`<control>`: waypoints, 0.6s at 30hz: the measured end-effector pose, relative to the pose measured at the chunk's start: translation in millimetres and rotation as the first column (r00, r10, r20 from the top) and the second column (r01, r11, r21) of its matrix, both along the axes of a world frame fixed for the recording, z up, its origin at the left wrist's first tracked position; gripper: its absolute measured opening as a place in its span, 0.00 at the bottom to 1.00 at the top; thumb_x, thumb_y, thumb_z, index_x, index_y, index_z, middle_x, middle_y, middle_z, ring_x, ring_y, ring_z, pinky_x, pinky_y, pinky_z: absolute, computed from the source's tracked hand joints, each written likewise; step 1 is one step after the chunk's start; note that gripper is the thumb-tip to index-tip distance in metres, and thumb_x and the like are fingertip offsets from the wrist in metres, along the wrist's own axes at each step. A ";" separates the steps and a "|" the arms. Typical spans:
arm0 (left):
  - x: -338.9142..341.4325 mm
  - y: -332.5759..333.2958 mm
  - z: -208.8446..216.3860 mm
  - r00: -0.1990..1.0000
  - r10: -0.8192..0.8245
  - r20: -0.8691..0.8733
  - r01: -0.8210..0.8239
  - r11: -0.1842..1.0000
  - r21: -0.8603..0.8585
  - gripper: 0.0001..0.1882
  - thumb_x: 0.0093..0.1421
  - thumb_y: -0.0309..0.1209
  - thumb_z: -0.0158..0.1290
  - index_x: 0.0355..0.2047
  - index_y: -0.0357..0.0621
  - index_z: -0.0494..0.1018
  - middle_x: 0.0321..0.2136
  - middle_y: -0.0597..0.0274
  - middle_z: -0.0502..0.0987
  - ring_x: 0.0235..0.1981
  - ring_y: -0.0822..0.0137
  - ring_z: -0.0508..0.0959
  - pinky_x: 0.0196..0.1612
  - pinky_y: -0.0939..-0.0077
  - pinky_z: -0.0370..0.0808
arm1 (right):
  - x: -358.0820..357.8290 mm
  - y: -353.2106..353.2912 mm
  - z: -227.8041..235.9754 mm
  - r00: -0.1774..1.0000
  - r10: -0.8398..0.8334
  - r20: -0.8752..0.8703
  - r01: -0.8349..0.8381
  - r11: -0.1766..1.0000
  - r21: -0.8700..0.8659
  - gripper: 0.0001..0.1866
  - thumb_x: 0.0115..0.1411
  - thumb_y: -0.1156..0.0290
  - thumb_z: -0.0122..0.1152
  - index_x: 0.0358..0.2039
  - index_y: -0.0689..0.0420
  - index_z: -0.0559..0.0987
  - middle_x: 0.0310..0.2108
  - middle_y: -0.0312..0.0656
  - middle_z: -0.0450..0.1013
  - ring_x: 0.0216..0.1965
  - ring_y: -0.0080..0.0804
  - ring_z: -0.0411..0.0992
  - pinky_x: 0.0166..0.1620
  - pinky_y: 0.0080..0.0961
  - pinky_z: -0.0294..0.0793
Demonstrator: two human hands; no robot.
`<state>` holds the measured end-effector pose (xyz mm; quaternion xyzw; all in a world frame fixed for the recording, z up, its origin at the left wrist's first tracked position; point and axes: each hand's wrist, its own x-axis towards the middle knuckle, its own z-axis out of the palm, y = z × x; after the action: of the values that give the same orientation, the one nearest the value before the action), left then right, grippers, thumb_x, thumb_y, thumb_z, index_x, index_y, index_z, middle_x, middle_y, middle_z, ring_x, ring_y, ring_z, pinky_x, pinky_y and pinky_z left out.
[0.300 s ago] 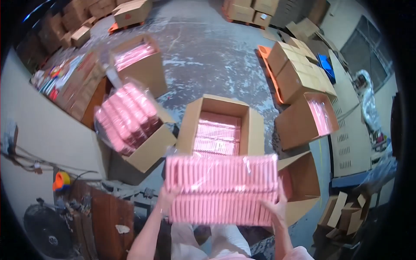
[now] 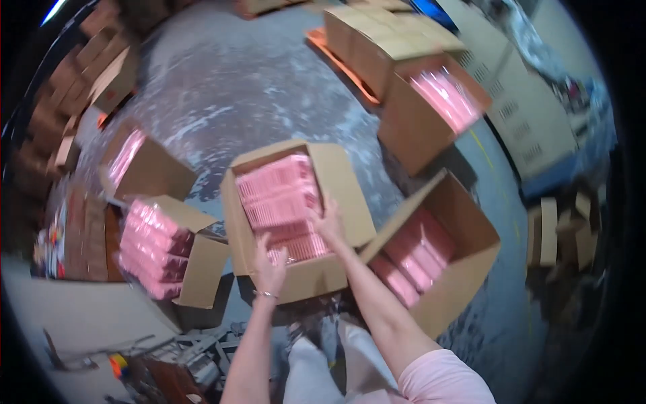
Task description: Packaging pink products into plastic bags using a heat sealer and then placing them into cardboard boxes.
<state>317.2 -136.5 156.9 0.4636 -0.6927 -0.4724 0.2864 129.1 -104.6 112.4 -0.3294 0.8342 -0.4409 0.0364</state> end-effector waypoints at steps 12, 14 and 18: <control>-239.0 251.8 -170.1 -0.290 -0.908 0.301 0.849 -0.100 0.519 0.31 0.50 0.36 0.58 0.54 0.43 0.64 0.50 0.47 0.71 0.53 0.49 0.70 0.55 0.56 0.67 | -61.0 420.1 -171.4 0.895 -0.255 0.365 0.014 0.835 0.550 0.40 0.42 0.70 0.68 0.58 0.56 0.62 0.50 0.53 0.66 0.50 0.47 0.67 0.55 0.41 0.64; -255.0 262.5 -225.3 -0.608 -0.706 0.364 0.657 -0.189 0.730 0.36 0.48 0.43 0.59 0.56 0.46 0.61 0.54 0.49 0.67 0.57 0.51 0.67 0.56 0.49 0.65 | -40.6 441.4 -209.2 0.924 -0.206 0.322 -0.103 0.676 0.730 0.45 0.40 0.71 0.69 0.60 0.53 0.59 0.52 0.53 0.63 0.52 0.48 0.66 0.57 0.44 0.62; -196.1 262.9 -386.9 -0.425 -0.550 0.719 0.886 -0.090 0.455 0.30 0.58 0.47 0.48 0.59 0.54 0.60 0.62 0.61 0.58 0.61 0.51 0.59 0.60 0.41 0.56 | -13.8 466.8 -262.2 0.982 0.015 0.190 -0.182 0.360 0.915 0.34 0.51 0.68 0.60 0.59 0.49 0.61 0.54 0.43 0.60 0.56 0.44 0.60 0.58 0.57 0.55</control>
<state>121.0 126.4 -230.0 -0.1025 -0.8964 -0.1041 -0.4184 115.2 362.2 -149.8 -0.2671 0.9105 0.0849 0.3039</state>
